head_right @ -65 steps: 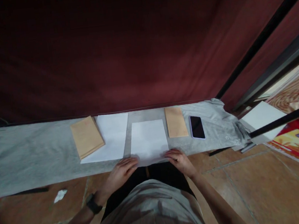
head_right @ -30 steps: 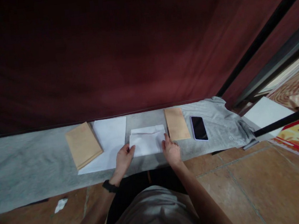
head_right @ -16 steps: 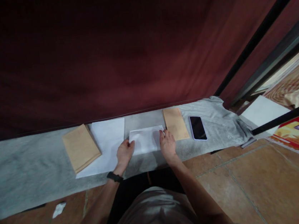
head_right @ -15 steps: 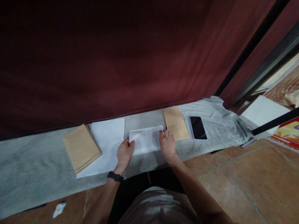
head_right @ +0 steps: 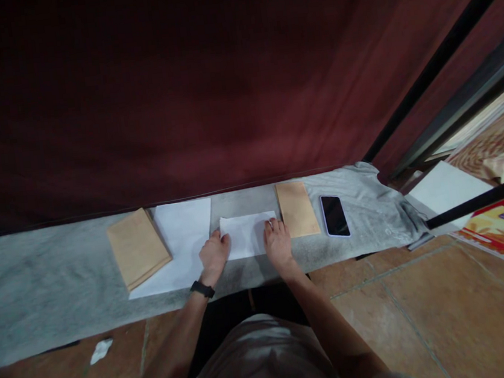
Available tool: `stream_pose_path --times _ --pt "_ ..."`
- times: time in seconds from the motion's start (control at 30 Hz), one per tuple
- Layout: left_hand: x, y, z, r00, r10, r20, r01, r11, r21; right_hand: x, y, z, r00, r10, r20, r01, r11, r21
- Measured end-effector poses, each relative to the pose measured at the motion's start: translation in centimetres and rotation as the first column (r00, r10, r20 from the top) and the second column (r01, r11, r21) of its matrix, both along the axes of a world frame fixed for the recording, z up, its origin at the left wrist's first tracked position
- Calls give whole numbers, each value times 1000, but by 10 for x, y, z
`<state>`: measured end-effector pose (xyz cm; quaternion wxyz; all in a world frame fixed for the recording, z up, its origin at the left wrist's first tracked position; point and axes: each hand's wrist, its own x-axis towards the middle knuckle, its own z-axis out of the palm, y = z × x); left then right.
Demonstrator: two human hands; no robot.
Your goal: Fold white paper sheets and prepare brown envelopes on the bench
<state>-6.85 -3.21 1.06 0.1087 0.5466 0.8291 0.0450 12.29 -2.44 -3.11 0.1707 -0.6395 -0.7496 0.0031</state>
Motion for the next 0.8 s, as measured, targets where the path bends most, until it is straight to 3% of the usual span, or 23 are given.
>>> stream_pose_path --times 0.2,0.43,0.63,0.8 --pt "1 -2 -7 998 -47 -50 49 998 34 -23 -13 -11 984 148 -98 -144 988 49" --pt "3 -8 -6 990 -116 -79 122 989 87 -27 -20 -23 988 143 -53 -140 989 54" --pt "23 -27 -5 918 -392 -54 387 863 323 -28 -21 -24 989 137 -54 -133 988 72" --pt "33 -32 -18 916 -390 -94 398 856 329 -28 -21 -23 989 137 -47 -137 990 17"
